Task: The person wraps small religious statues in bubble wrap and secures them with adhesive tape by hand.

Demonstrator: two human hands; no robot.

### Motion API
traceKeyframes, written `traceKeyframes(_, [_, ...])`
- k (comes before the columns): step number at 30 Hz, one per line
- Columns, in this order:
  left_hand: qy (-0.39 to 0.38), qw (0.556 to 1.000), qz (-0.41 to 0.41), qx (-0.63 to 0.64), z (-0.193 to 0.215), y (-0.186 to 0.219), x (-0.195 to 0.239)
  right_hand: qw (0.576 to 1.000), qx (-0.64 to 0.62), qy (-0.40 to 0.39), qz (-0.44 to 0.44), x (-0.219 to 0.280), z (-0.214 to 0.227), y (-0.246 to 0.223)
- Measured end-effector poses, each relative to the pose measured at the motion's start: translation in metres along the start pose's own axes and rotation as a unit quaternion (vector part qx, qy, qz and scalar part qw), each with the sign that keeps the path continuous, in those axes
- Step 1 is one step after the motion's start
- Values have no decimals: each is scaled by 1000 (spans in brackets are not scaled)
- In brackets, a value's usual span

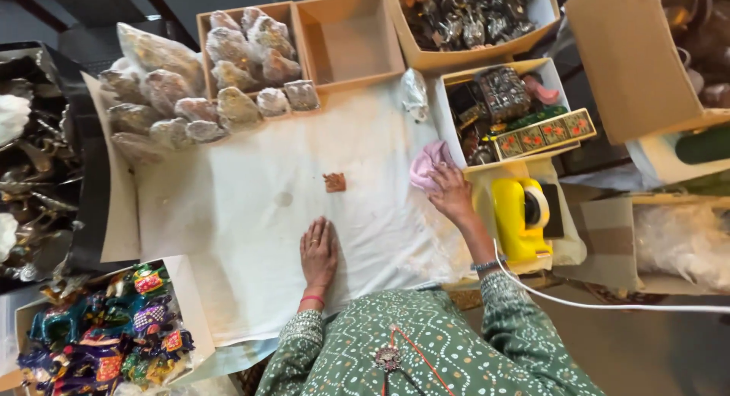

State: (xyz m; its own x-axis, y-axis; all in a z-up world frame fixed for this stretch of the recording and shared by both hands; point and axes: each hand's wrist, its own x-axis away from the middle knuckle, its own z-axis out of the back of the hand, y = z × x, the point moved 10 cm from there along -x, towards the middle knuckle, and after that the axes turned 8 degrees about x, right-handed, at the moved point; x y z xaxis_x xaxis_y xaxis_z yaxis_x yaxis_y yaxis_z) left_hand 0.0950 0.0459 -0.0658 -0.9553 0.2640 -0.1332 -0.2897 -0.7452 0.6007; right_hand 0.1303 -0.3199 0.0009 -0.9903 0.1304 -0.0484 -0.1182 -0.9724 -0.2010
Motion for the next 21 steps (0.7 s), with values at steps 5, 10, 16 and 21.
traceKeyframes(5, [19, 1000, 9, -10, 1, -1, 9, 983, -111, 98, -112, 71, 8, 55])
traceKeyframes(10, [30, 999, 36, 13, -1, 1, 4, 987, -82, -41, -129, 130, 20, 12])
traceKeyframes(16, [43, 986, 68, 146, -11, 16, 0, 991, -49, -62, -111, 157, -27, 16])
traceKeyframes(21, [7, 962, 75, 262, -21, 41, -8, 920, -368, -30, -135, 119, -59, 17])
